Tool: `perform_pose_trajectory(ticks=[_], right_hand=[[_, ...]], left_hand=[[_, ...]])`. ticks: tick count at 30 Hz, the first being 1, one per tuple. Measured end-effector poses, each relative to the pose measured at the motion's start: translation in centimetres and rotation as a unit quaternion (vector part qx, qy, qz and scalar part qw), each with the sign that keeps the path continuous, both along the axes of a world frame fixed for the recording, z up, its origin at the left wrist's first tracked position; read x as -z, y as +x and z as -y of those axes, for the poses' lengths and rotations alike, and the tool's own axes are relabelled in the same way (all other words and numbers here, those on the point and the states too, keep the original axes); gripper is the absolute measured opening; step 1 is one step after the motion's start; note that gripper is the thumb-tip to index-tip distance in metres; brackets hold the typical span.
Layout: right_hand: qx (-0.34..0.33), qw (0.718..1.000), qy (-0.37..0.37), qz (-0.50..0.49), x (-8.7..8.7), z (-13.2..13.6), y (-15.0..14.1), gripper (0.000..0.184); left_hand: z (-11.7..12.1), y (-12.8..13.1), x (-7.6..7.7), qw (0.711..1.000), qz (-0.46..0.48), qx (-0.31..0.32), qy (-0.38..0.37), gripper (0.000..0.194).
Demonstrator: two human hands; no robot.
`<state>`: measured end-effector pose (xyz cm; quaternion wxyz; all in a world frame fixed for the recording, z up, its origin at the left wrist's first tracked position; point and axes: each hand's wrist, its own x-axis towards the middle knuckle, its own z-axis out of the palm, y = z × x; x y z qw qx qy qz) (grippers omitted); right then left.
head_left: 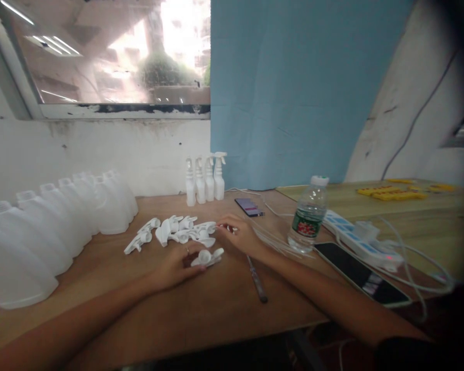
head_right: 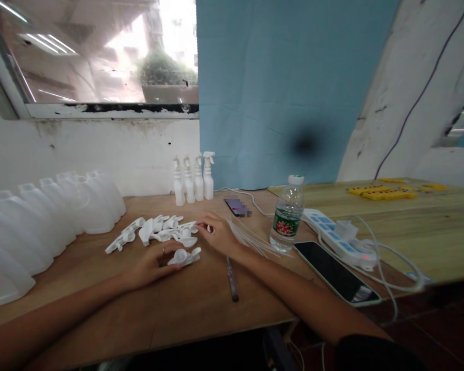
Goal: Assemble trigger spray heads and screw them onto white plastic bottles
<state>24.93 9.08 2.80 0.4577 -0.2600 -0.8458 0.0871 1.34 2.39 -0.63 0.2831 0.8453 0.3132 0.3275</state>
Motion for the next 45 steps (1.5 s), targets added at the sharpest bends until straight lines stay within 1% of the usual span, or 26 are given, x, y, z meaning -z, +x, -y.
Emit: perform_pose_trajectory(ticks=[2,4,8,9,11,14,16,18,19,22,24,27,29,31,37,40,43,45], right_hand=[[-0.011,1.0,0.017,-0.022,-0.2,0.9,-0.4,0.016],[-0.041,0.998,0.035,-0.017,-0.2,1.8,-0.9,0.019],[-0.152,0.984,0.055,0.078,0.1,2.9,-1.6,0.019],[-0.171,0.979,0.055,0.1,0.2,3.1,-1.6,0.019],[-0.187,0.973,0.051,0.127,0.4,3.2,-1.5,0.022],[-0.192,0.969,0.047,0.147,0.5,3.0,-1.1,0.026],[-0.189,0.969,0.046,0.153,0.6,2.8,-0.9,0.028],[-0.183,0.97,0.043,0.155,0.7,2.7,-0.9,0.025],[-0.18,0.97,0.041,0.157,0.7,2.7,-0.9,0.023],[-0.177,0.969,0.034,0.169,0.8,2.8,-1.2,0.023],[-0.177,0.968,0.03,0.176,0.9,2.8,-1.3,0.027],[-0.173,0.969,0.024,0.172,1.0,2.8,-1.5,0.019],[-0.17,0.972,0.022,0.163,1.1,2.8,-1.6,0.014],[-0.167,0.973,0.02,0.157,1.2,2.7,-1.7,0.014],[-0.142,0.977,0.022,0.157,1.6,3.1,-2.0,0.02],[-0.133,0.977,0.022,0.167,1.5,3.6,-2.3,0.028],[-0.147,0.974,0.018,0.174,1.4,3.8,-2.4,0.036],[-0.161,0.972,0.011,0.172,1.3,3.7,-2.3,0.035]], left_hand=[[-0.6,-0.4,0.8,0.999,0.028,-0.011,-0.034,0.036],[-0.9,-0.6,1.2,0.997,0.05,-0.01,-0.058,0.036],[-1.1,-0.7,1.4,0.994,0.077,0.003,-0.077,0.036],[-1.1,-0.7,1.3,0.994,0.08,0.007,-0.079,0.036],[-1.1,-0.6,1.1,0.993,0.081,0.014,-0.082,0.035],[-1.0,-0.6,1.1,0.994,0.071,0.01,-0.08,0.035],[-0.8,-0.6,1.1,0.996,0.061,-0.01,-0.068,0.041],[-0.5,-0.7,1.0,0.997,0.046,-0.04,-0.046,0.046],[-0.3,-0.7,0.9,0.997,0.035,-0.056,-0.033,0.045],[0.4,-0.9,0.3,0.996,-0.015,-0.085,0.013,0.032],[0.7,-1.0,0.0,0.994,-0.05,-0.088,0.039,0.033],[0.7,-1.2,-0.1,0.99,-0.081,-0.095,0.068,0.036],[0.5,-1.2,0.1,0.988,-0.085,-0.101,0.081,0.031],[0.3,-1.2,0.3,0.987,-0.085,-0.102,0.092,0.029],[0.0,-1.3,0.7,0.985,-0.085,-0.096,0.118,0.03],[0.0,-1.4,0.8,0.983,-0.088,-0.095,0.128,0.031],[0.0,-1.5,0.8,0.981,-0.099,-0.096,0.133,0.03],[0.1,-1.5,0.7,0.98,-0.107,-0.101,0.134,0.03]])
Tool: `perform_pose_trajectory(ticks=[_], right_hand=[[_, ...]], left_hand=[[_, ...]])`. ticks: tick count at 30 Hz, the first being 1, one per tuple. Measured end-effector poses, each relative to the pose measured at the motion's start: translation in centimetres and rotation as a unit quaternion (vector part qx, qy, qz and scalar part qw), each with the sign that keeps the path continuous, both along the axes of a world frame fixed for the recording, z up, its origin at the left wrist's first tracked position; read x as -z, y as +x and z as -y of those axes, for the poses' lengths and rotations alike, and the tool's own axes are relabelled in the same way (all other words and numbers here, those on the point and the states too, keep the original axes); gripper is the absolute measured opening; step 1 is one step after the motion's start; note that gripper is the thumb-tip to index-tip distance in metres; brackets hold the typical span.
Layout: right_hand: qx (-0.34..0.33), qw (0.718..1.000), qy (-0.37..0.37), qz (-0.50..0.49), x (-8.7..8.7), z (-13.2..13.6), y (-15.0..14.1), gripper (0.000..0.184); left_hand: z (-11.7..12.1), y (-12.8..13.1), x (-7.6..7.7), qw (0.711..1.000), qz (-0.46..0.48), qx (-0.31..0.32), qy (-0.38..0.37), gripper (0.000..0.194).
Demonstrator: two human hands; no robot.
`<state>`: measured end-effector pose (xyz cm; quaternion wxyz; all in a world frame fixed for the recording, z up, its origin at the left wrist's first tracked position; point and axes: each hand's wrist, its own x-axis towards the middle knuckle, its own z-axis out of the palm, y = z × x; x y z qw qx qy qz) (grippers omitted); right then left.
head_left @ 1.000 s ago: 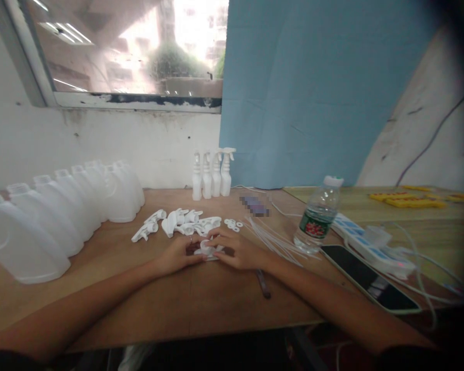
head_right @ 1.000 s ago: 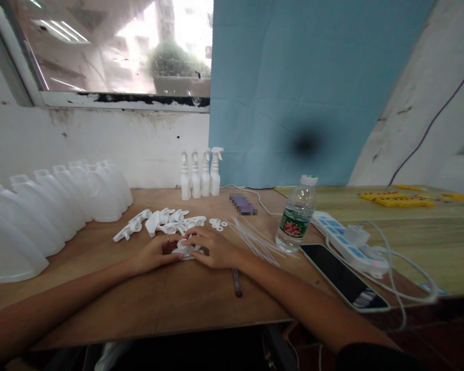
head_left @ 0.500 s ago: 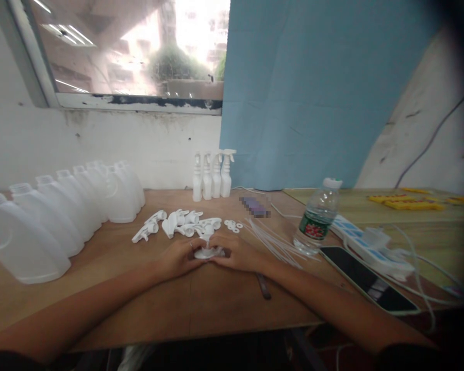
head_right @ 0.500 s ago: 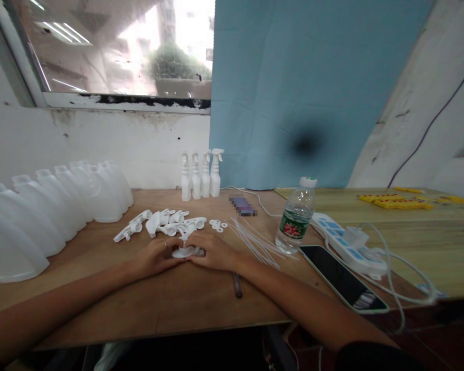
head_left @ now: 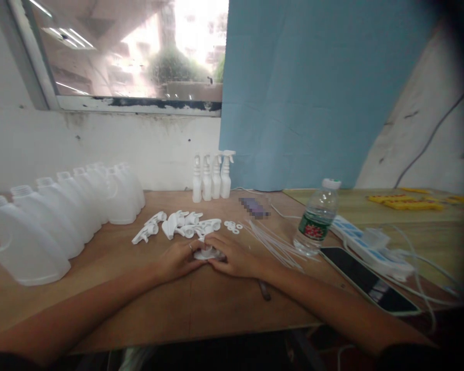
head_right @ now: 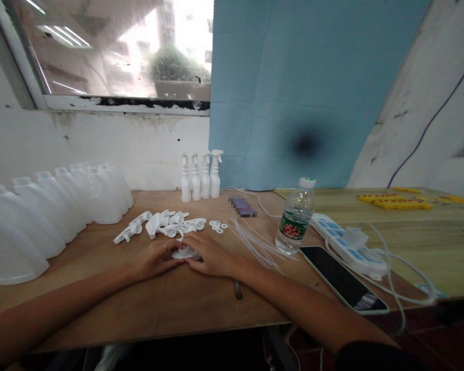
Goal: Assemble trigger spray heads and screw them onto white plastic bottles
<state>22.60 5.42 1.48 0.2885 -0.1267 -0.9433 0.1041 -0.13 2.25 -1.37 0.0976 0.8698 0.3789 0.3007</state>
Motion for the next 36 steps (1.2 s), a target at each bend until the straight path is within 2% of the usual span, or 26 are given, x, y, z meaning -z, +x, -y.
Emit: perform_pose_trajectory(ticks=[7,13,17,22,28,31,36], right_hand=[[-0.016,0.999,-0.021,-0.03,-0.3,-1.4,1.1,0.032],[0.088,0.995,-0.001,-0.049,-0.8,-4.6,3.0,0.018],[0.175,0.984,0.021,0.006,-0.3,-7.5,5.0,0.02],[0.295,0.951,0.007,0.088,0.3,-10.0,6.8,0.03],[0.426,0.888,-0.058,0.165,-0.7,-10.6,8.6,0.029],[0.448,0.866,-0.099,0.196,-0.9,-10.5,9.1,0.028],[0.454,0.855,-0.154,0.197,-0.2,-10.8,9.1,0.031]], left_hand=[[0.5,0.3,-0.5,1.0,-0.025,-0.013,-0.01,0.031],[0.7,0.4,-0.3,0.998,-0.034,-0.046,-0.025,0.052],[0.7,0.5,-0.5,0.998,-0.034,-0.048,-0.038,0.049],[0.8,0.5,-0.9,0.998,-0.033,-0.037,-0.046,0.045],[0.8,0.5,-0.9,0.998,-0.029,-0.025,-0.042,0.042],[0.6,0.5,-0.8,0.998,-0.022,-0.024,-0.045,0.04],[0.5,0.6,-0.7,0.998,-0.02,-0.023,-0.05,0.036]])
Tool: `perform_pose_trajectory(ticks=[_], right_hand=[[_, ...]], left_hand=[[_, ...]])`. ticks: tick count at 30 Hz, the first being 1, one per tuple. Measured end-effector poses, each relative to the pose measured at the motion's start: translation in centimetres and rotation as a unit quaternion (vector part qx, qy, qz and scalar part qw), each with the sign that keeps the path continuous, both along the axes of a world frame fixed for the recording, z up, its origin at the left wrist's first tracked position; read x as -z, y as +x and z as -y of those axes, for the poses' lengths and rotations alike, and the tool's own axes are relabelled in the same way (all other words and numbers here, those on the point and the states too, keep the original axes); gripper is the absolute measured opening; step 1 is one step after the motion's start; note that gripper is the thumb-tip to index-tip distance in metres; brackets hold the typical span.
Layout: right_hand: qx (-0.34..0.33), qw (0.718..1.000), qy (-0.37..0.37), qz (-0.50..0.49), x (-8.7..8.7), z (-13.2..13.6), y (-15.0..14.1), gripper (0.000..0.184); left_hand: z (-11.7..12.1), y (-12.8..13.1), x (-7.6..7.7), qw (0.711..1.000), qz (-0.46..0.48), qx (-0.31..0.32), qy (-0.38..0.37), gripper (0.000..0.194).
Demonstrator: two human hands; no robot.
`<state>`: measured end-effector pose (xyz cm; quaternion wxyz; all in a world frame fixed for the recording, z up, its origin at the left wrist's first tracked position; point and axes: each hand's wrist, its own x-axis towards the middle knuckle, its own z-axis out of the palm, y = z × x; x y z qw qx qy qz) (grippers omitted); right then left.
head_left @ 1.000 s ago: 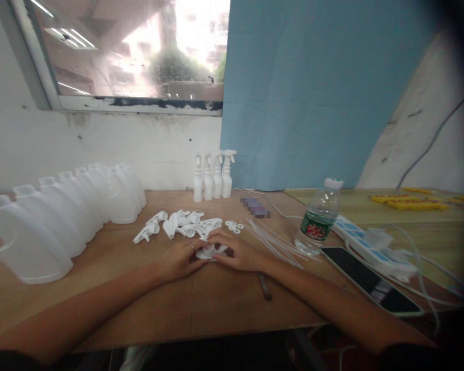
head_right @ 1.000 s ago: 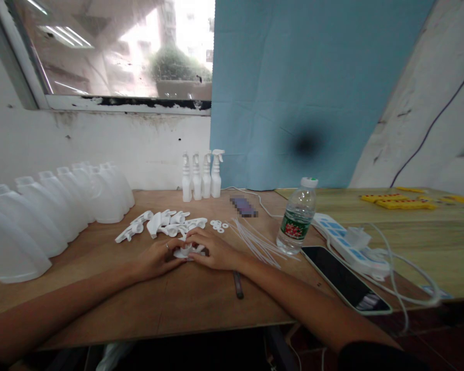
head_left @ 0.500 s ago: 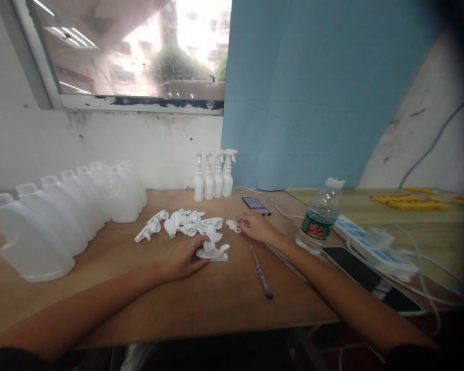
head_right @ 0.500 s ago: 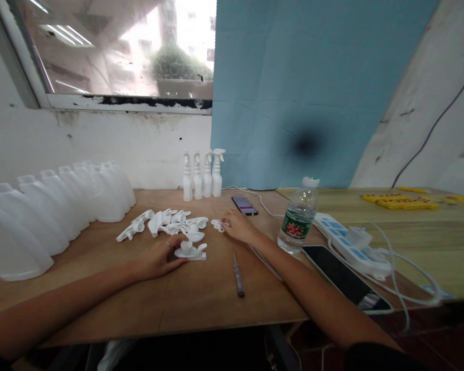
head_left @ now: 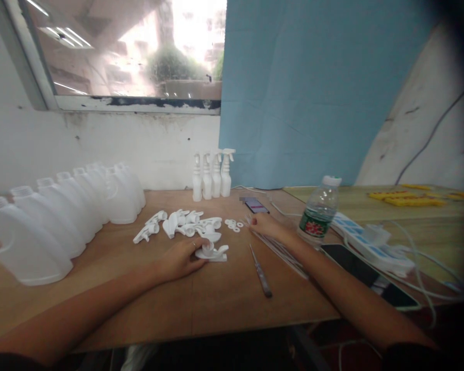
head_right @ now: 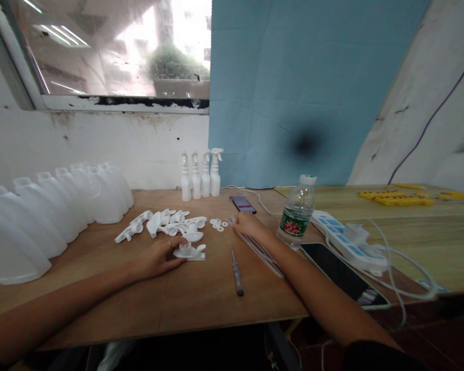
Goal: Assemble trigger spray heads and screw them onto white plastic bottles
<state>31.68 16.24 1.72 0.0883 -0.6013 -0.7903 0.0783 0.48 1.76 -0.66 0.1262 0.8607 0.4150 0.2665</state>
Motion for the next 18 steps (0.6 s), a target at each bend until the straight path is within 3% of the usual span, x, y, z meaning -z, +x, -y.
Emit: perform_pose_trajectory(ticks=[6,10,13,18], right_hand=[[0.024,0.994,0.014,-0.108,-0.5,0.0,0.0,0.029],[0.007,0.969,0.038,-0.244,-1.5,0.2,0.0,0.029],[-0.036,0.927,0.05,-0.37,-2.4,0.3,0.0,0.031],[-0.144,0.823,0.026,-0.55,-4.0,1.1,-0.3,0.03]], left_hand=[[0.1,0.1,-0.1,1.0,-0.007,-0.002,0.003,0.037],[0.3,0.1,-0.2,1.0,-0.006,0.001,0.001,0.037],[0.3,0.1,-0.2,1.0,0.002,0.002,-0.004,0.048],[0.0,0.2,-0.1,1.0,0.01,0.014,-0.014,0.048]])
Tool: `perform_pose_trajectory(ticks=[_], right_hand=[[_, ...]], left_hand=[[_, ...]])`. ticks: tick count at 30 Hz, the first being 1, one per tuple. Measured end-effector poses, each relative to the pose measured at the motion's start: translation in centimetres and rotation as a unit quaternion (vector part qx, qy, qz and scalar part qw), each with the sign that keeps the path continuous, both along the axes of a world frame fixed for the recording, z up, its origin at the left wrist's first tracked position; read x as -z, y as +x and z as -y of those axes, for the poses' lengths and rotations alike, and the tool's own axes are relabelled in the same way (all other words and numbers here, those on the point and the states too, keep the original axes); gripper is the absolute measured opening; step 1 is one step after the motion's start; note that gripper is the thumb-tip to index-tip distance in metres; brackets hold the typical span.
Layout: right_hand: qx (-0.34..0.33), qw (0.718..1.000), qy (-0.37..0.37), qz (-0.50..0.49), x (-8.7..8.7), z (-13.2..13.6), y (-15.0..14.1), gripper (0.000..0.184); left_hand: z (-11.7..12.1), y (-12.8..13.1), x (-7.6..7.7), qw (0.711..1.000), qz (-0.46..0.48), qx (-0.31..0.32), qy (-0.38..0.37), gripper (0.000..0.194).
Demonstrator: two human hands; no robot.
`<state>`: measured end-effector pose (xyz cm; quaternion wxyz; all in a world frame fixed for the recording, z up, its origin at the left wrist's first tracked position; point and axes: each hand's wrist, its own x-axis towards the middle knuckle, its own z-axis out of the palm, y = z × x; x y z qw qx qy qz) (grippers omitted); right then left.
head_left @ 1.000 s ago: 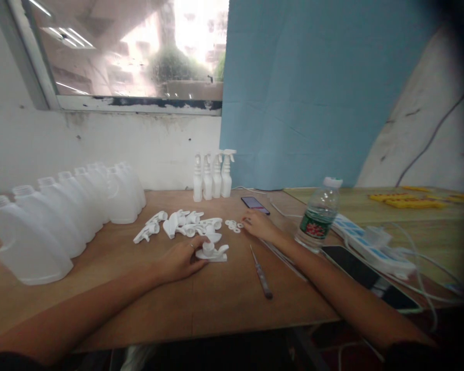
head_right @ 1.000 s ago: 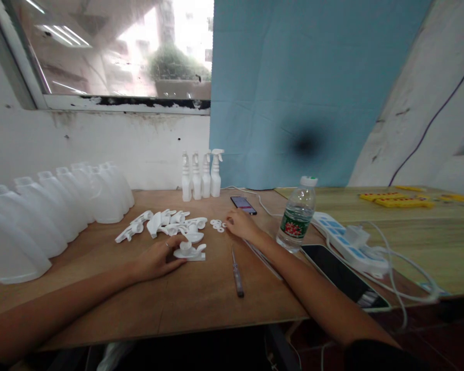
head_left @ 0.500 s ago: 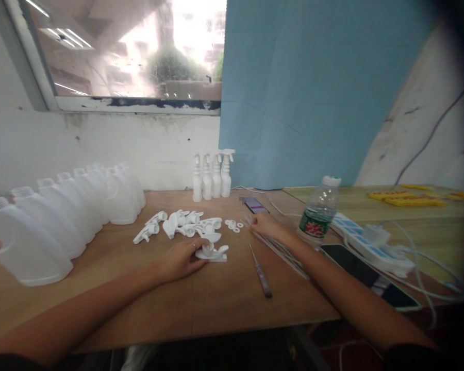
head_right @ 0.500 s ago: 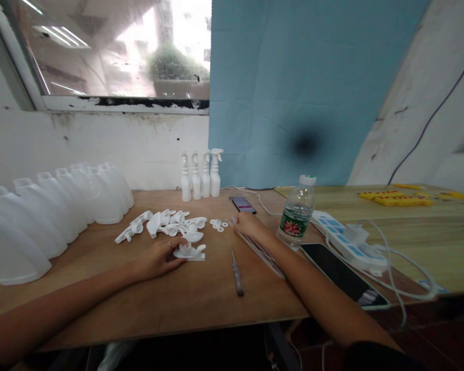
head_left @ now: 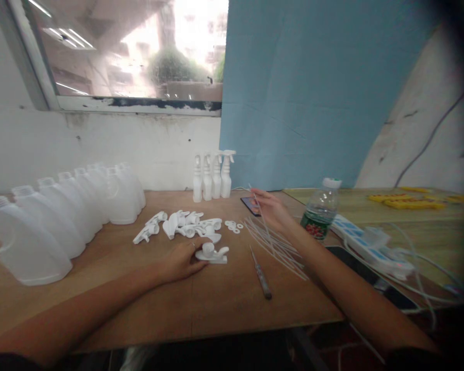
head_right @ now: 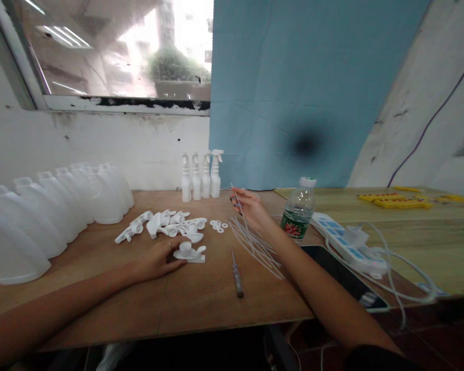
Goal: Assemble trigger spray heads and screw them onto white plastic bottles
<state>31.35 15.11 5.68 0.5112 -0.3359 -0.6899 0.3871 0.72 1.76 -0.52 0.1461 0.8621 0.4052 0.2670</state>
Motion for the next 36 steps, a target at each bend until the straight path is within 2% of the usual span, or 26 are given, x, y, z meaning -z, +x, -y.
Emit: perform_pose_trajectory(ticks=[3,6,9,15,25,36], right_hand=[[-0.065,0.996,-0.007,-0.062,0.1,1.1,-1.1,0.038],[-0.108,0.991,-0.028,-0.068,1.1,2.6,-3.3,0.038],[-0.124,0.99,-0.038,-0.046,2.3,4.4,-6.1,0.026],[-0.146,0.989,-0.006,0.038,3.1,8.0,-9.5,0.029],[-0.127,0.984,0.055,0.115,2.3,8.9,-10.5,0.026],[-0.128,0.98,0.074,0.136,2.9,8.7,-10.7,0.024]], left_hand=[[0.0,0.0,-0.1,1.0,0.004,0.003,-0.003,0.047],[0.1,0.1,-0.3,1.0,0.006,0.003,-0.004,0.046],[0.2,0.1,-0.5,1.0,0.007,0.007,-0.003,0.045],[0.1,0.3,-0.5,1.0,0.008,0.018,0.005,0.043],[-0.1,0.3,-0.2,0.999,0.018,0.029,0.014,0.046],[-0.3,0.1,0.2,1.0,0.012,0.023,0.011,0.05]])
